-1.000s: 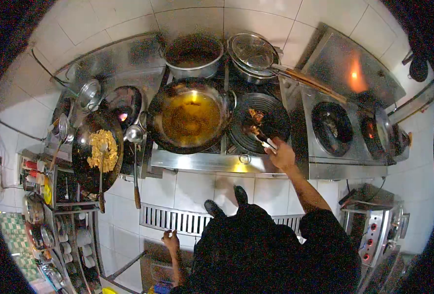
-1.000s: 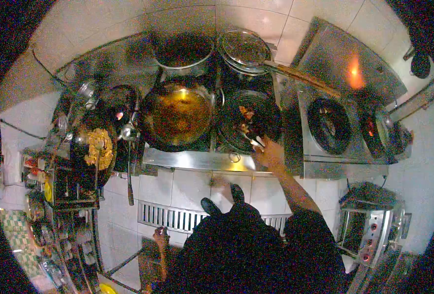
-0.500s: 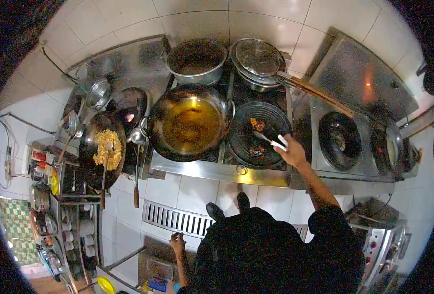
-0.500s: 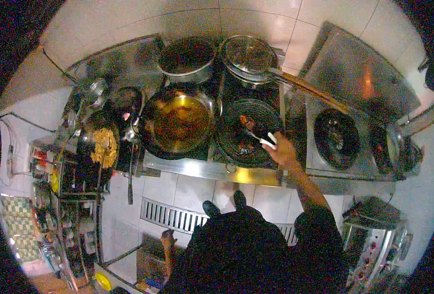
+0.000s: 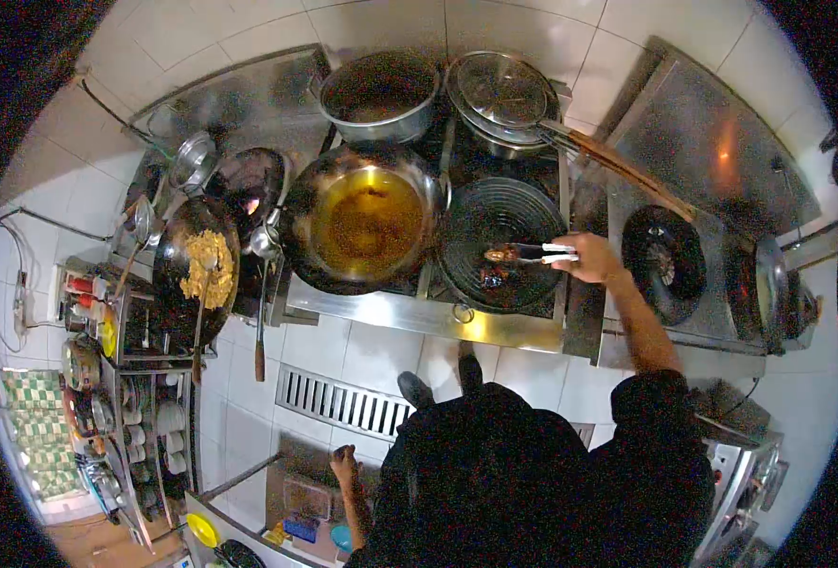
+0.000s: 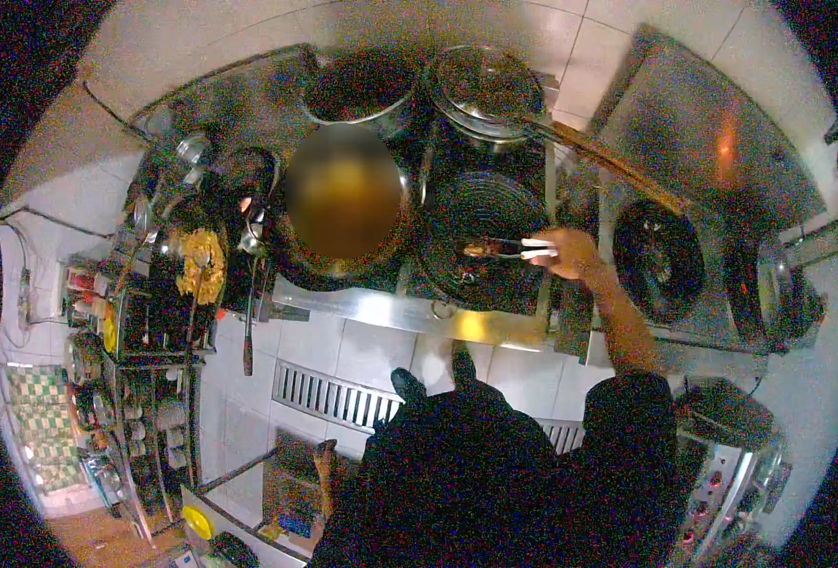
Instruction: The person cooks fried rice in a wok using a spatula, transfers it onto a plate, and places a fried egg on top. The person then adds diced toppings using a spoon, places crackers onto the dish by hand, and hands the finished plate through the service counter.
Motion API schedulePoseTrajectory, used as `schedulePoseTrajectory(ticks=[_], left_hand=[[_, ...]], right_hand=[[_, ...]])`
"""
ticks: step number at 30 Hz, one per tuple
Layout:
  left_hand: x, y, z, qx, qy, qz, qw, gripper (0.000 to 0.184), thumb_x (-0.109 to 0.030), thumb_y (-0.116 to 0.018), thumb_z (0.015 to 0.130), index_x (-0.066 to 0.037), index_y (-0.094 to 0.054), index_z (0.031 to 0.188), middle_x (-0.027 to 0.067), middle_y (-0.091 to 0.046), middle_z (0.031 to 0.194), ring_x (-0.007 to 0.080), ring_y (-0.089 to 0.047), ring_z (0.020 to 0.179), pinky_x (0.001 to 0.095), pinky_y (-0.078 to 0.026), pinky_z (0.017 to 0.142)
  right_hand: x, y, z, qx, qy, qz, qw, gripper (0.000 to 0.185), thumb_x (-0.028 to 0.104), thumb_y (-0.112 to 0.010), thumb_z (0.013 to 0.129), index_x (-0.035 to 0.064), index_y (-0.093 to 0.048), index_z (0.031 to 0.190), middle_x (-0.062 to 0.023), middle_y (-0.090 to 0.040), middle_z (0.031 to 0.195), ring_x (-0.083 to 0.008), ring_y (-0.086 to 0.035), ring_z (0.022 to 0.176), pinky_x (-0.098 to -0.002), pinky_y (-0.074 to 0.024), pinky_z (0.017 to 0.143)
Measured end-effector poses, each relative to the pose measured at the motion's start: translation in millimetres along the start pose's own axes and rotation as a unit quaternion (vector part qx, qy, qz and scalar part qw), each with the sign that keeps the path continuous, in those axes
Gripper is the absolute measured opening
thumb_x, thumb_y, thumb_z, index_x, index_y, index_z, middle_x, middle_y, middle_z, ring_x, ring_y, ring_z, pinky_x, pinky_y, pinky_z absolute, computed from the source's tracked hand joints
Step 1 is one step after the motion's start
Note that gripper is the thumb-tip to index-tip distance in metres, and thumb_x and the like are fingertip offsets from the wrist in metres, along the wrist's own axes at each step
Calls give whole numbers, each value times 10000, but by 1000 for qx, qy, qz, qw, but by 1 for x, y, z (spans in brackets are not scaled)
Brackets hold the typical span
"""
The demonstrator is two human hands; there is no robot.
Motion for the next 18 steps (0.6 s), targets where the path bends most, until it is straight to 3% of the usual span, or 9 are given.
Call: schedulePoseTrajectory(ticks=[3, 6, 8, 9, 12, 14, 15, 16, 18], left_hand=[[1, 1, 3, -23, 18, -30, 999, 210, -245, -722, 898, -36, -700, 913, -12, -526, 619, 96, -483, 516, 297, -471, 434], [-10, -13, 11, 68, 65, -41, 995, 208, -249, -696, 916, -41, -684, 925, -16, -498, 610, 84, -453, 501, 289, -472, 430], [8, -15, 4, 8, 262, -107, 959, 203, -258, -681, 914, -55, -670, 907, -19, -466, 594, 91, -434, 498, 304, -482, 460], [9, -15, 9, 22, 261, -102, 960, 203, -258, -681, 914, -55, -670, 907, -19, -466, 594, 91, -434, 498, 304, -482, 460], [8, -27, 15, 78, 287, -174, 939, 214, -288, -687, 902, -76, -664, 907, -14, -466, 614, 105, -421, 492, 320, -479, 482], [5, -16, 14, 33, 260, -106, 959, 232, -315, -701, 895, -101, -662, 975, -8, -502, 680, 121, -462, 559, 319, -468, 502], [18, -11, 11, -2, 269, -71, 960, 249, -326, -707, 894, -117, -661, 1021, -3, -528, 729, 135, -496, 612, 316, -462, 513], [34, -3, 9, 1, 271, -67, 960, 249, -326, -707, 894, -117, -661, 1021, -3, -528, 729, 135, -496, 612, 316, -462, 513], [63, -8, 3, 124, 335, -162, 920, 324, -382, -731, 884, -132, -665, 1079, -5, -581, 808, 173, -557, 728, 367, -498, 579]], right_hand=[[-13, 20, -23, 75, -32, -36, 996, 517, 466, -785, 799, 171, -709, 1216, -105, -739, 1088, -326, -708, 960, -411, -560, 842], [-5, 27, -45, 108, -19, 15, 994, 537, 465, -796, 789, 152, -708, 1216, -99, -740, 1096, -341, -702, 966, -413, -562, 840], [-7, 25, -57, 113, -27, 23, 993, 557, 436, -817, 779, 126, -701, 1226, -102, -745, 1057, -327, -708, 947, -407, -562, 825], [-24, 18, -66, 108, -84, 24, 990, 557, 416, -829, 773, 121, -699, 1227, -112, -743, 1043, -317, -709, 942, -401, -561, 819], [-34, 30, -98, 71, -179, 85, 978, 535, 348, -859, 777, 82, -680, 1204, -104, -717, 999, -238, -679, 883, -369, -544, 789], [-29, 48, -132, -48, -152, 245, 956, 605, 424, -842, 792, 39, -644, 1214, -141, -722, 1013, -307, -702, 921, -427, -560, 827], [-42, 41, -160, -12, -266, 277, 923, 578, 354, -826, 828, 24, -621, 1256, -138, -703, 1103, -273, -665, 1010, -426, -540, 886], [-49, 30, -183, -11, -270, 278, 922, 578, 354, -826, 828, 24, -621, 1256, -138, -703, 1103, -273, -665, 1010, -426, -540, 886], [-102, -3, -256, -132, -329, 193, 915, 580, 306, -797, 859, 4, -587, 1306, -177, -665, 1233, -287, -629, 1137, -414, -508, 959]])
Point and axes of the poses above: each hand's wrist, its own z-axis towards the middle knuckle, its own y-axis out of the back of the hand, x = y × z, the point moved 9 cm from there along z, towards the middle knuckle
